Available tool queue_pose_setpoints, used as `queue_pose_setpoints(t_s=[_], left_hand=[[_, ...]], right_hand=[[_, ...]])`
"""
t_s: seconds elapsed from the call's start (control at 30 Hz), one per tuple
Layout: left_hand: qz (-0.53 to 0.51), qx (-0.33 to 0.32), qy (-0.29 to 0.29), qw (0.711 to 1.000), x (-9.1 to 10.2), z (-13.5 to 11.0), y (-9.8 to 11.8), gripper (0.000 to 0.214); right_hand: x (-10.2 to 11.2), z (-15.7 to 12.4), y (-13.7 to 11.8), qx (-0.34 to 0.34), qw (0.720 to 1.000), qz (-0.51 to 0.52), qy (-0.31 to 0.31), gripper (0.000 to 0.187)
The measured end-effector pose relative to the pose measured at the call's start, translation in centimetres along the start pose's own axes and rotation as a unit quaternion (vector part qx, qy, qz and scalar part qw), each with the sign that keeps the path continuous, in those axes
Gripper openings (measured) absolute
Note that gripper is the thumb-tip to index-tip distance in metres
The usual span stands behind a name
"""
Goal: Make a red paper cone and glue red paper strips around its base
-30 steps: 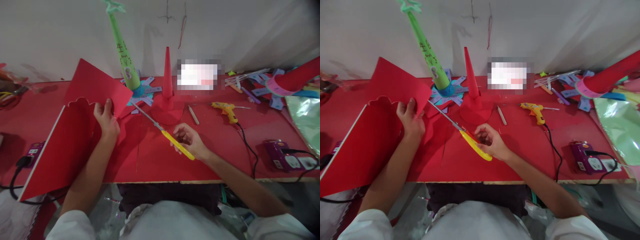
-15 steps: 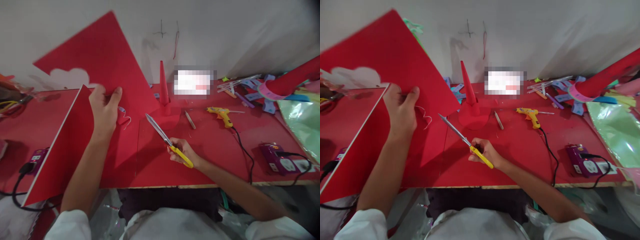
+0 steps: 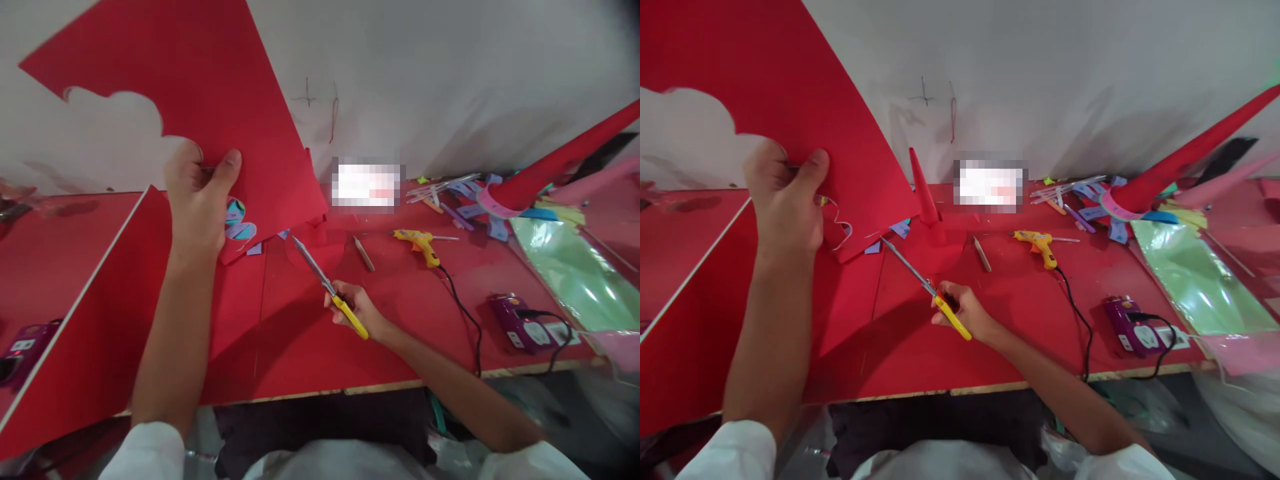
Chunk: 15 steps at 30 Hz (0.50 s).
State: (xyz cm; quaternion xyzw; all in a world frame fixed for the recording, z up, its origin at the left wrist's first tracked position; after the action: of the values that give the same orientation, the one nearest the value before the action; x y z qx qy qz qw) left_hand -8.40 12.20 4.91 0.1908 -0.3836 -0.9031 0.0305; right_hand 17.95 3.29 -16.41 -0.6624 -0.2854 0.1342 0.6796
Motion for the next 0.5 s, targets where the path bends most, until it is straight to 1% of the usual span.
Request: queue_pose_setpoints(t_s=[0.1, 0.2, 0.27, 0.37, 0.43, 0.5], left_hand=[[0.015, -0.005, -0.029, 0.999, -0.1, -0.1, 0.0, 0.060], [0.023, -0.023, -0.029, 0.999, 0.1, 0.0, 0.6, 0.062], [0.029, -0.019, -0.030, 0.999, 0.1, 0.0, 0.8, 0.059], [0.040, -0.002, -0.026, 0.999, 0.1, -0.1, 1.0, 0.055], [0.044, -0.004, -0.016, 0.999, 0.2, -0.3, 1.3, 0.054], [0.042, -0.008, -0.008, 0.999, 0.2, -0.4, 1.6, 0.055]], right_hand=[[0.5, -0.1, -0.2, 0.029, 0.999, 0.001, 0.030, 0.067], [0.6, -0.3, 0.1, 0.045, 0.998, -0.014, 0.035, 0.064], [0.6, -0.4, 0.3, 0.049, 0.997, -0.035, 0.039, 0.062], [0.6, -0.8, 0.2, 0.073, 0.993, -0.050, 0.073, 0.066], [0.5, -1.1, -0.1, 0.092, 0.990, -0.048, 0.097, 0.070], [0.4, -1.4, -0.4, 0.097, 0.988, -0.051, 0.112, 0.073]])
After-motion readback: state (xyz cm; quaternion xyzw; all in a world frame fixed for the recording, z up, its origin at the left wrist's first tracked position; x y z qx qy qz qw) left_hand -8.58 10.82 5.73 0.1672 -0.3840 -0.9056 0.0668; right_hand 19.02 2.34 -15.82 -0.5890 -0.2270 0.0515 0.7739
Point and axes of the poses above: each hand's wrist, its own z-axis towards the middle knuckle, its own x-axis out of the back of the hand, y = z × x, the point moved 8 cm from there along z, towards the middle knuckle, and after that the axes turned 15 degrees about -z, right-handed, at the moved point
